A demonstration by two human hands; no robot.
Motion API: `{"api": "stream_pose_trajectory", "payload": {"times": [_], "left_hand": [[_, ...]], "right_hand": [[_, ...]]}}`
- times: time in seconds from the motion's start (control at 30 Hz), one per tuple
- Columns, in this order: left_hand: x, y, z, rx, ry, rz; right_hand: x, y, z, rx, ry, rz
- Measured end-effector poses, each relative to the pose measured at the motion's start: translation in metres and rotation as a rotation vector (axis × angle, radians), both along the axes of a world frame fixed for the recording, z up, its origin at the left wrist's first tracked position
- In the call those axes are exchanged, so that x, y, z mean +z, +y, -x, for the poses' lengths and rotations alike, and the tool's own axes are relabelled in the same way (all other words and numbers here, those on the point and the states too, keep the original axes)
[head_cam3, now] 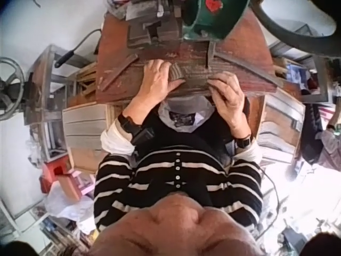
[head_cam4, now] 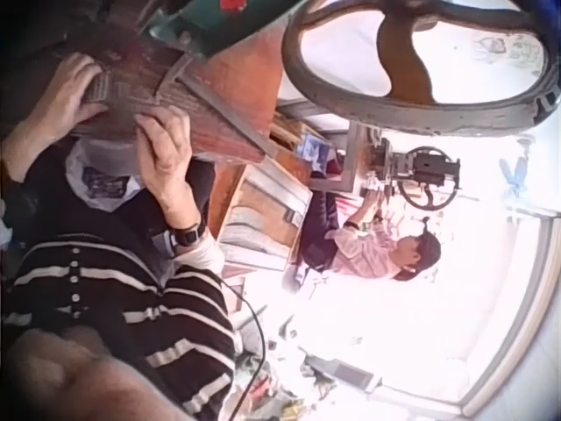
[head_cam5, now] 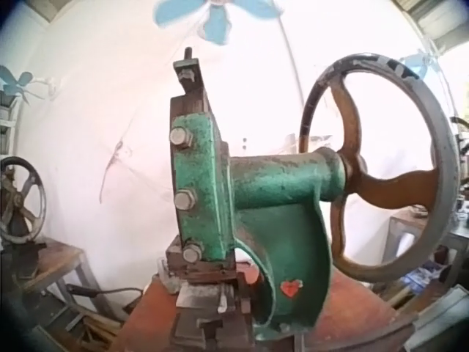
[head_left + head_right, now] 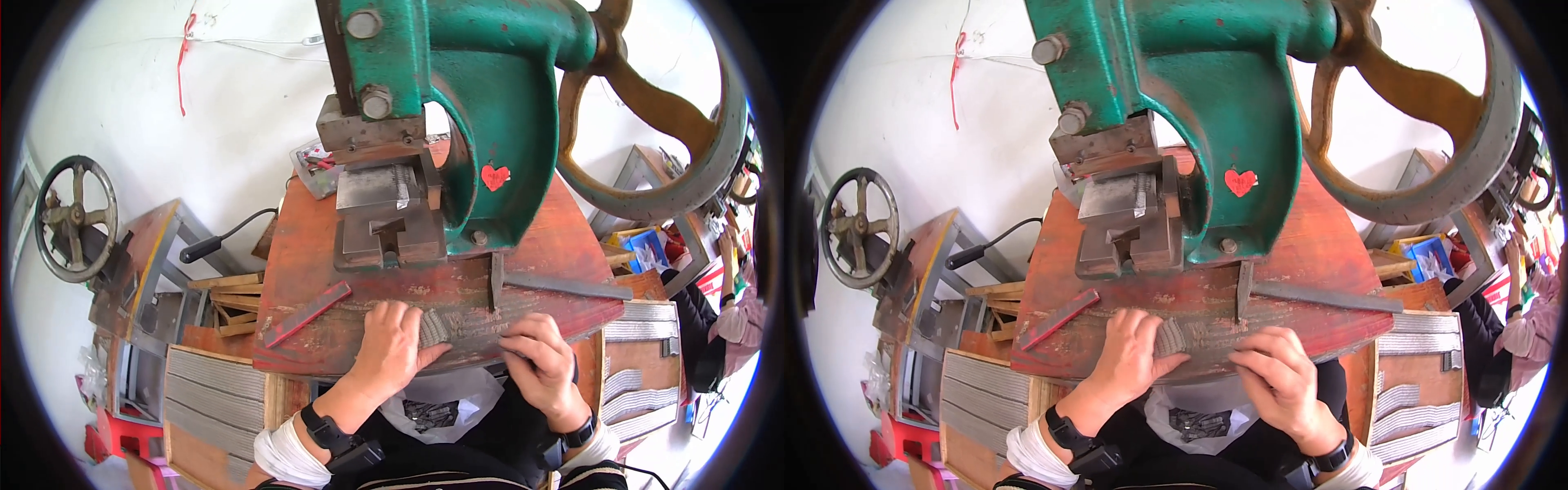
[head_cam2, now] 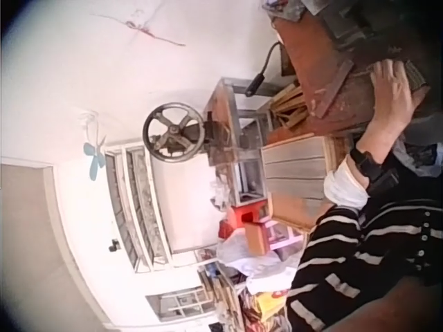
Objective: Using a manual press and hammer to shape and assemble corrugated mesh components.
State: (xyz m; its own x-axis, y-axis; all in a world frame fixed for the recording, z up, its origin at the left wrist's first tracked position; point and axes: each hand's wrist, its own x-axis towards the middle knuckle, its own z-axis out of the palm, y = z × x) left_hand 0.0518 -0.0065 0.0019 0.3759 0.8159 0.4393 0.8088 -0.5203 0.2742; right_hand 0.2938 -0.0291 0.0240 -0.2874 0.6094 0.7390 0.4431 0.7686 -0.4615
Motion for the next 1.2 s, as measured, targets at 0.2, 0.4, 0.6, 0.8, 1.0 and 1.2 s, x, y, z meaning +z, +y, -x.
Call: {"api": "stream_pose_trajectory", "payload": {"times": [0.2,0.4,0.6,0.8,1.0,1.2], "left_hand": [[0.020,-0.027,0.011,-0.331,-2.042,1.034],[-0.025,-0.057,0.021,-0.521,-2.121,1.365],[-0.157,-0.090,0.005,0.036,-0.477,1.307],[-0.125,-0.153,0.082,0.323,-0.660,0.665],[-0.139,-0.318,0.305,1.367,-0.404,0.177],[-0.117,-0.371,0.322,1.099,-0.767,0.684]], "right_hand": [[-0.013,-0.032,-0.016,0.021,0.078,0.028],[-0.028,-0.018,-0.019,0.059,-0.002,0.078],[-0.034,-0.021,-0.003,0.156,-0.042,0.155],[-0.034,-0.030,-0.016,0.067,-0.113,0.260],[-0.038,-0.017,-0.003,0.116,-0.085,0.164],[-0.030,-0.008,0.034,0.214,-0.213,0.197]]}}
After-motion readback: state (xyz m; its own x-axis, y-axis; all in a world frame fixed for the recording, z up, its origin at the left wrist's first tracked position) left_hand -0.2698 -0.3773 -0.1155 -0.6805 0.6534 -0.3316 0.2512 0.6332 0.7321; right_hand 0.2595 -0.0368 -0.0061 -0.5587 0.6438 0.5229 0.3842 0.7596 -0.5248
